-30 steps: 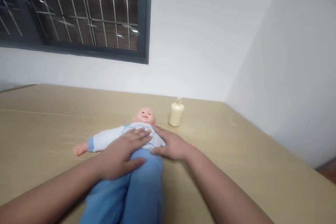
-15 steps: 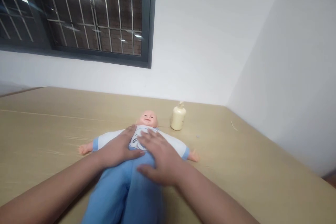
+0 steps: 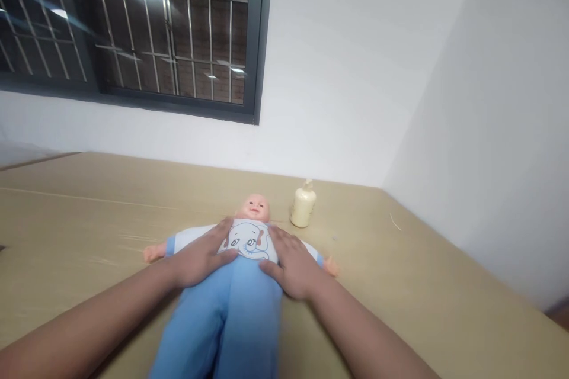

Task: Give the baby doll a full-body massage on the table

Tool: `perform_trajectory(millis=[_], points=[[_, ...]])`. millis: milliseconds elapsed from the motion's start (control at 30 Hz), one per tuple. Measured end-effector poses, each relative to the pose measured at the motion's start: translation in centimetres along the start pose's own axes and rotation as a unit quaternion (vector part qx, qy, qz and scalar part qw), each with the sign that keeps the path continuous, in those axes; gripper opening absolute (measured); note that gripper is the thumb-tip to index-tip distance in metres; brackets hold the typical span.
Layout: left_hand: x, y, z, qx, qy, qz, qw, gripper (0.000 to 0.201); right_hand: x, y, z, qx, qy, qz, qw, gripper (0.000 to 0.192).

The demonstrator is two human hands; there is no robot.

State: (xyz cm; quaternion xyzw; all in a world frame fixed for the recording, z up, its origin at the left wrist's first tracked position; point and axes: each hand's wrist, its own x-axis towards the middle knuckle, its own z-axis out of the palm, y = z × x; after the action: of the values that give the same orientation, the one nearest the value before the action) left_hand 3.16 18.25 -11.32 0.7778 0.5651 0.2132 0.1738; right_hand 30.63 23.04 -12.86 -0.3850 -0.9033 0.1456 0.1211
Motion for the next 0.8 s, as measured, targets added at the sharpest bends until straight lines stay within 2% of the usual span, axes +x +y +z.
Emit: perform_trajectory(millis=[100, 233, 367, 467, 567, 633, 700, 800], points=[[-0.8, -1.4, -0.8, 0.017, -0.01, -0.005, 1.0, 0.086, -0.8, 0.9, -0.3, -0.034, -0.006, 0.026, 0.999, 0.085], [-1.8, -4.3, -1.6, 0.077, -0.026, -0.02, 0.997, 0.077, -2.3, 2.0, -0.3, -0.085, -0.015, 0.06, 0.994, 0.086], [-2.3, -6.8, -2.4, 0.071, -0.001, -0.014, 0.997, 0.067, -3.3, 3.0, -0.3, -0.111, -0.013, 0.094, 0.989, 0.089], [-2.7, -7.7, -3.3, 0.052, 0.012, -0.01, 0.999, 0.064, -3.6, 3.3, -1.0, -0.125, -0.009, 0.121, 0.985, 0.076], [-2.9, -8.6, -4.5, 0.08, 0.044, -0.053, 0.994, 0.062, -3.9, 3.5, -2.5, -0.118, -0.014, 0.131, 0.984, 0.055], [-3.0, -9.3, -5.3, 0.087, 0.066, -0.097, 0.989, 0.058, -4.1, 3.6, -3.5, -0.104, -0.013, 0.146, 0.984, 0.048], [-3.0, -9.9, -5.9, 0.056, 0.061, -0.147, 0.986, 0.052, -4.2, 3.9, -4.2, -0.106, 0.007, 0.194, 0.975, 0.052], [-2.9, -10.2, -6.1, -0.046, 0.043, -0.207, 0.976, 0.044, -4.0, 4.8, -4.3, -0.085, 0.028, 0.276, 0.957, 0.06]])
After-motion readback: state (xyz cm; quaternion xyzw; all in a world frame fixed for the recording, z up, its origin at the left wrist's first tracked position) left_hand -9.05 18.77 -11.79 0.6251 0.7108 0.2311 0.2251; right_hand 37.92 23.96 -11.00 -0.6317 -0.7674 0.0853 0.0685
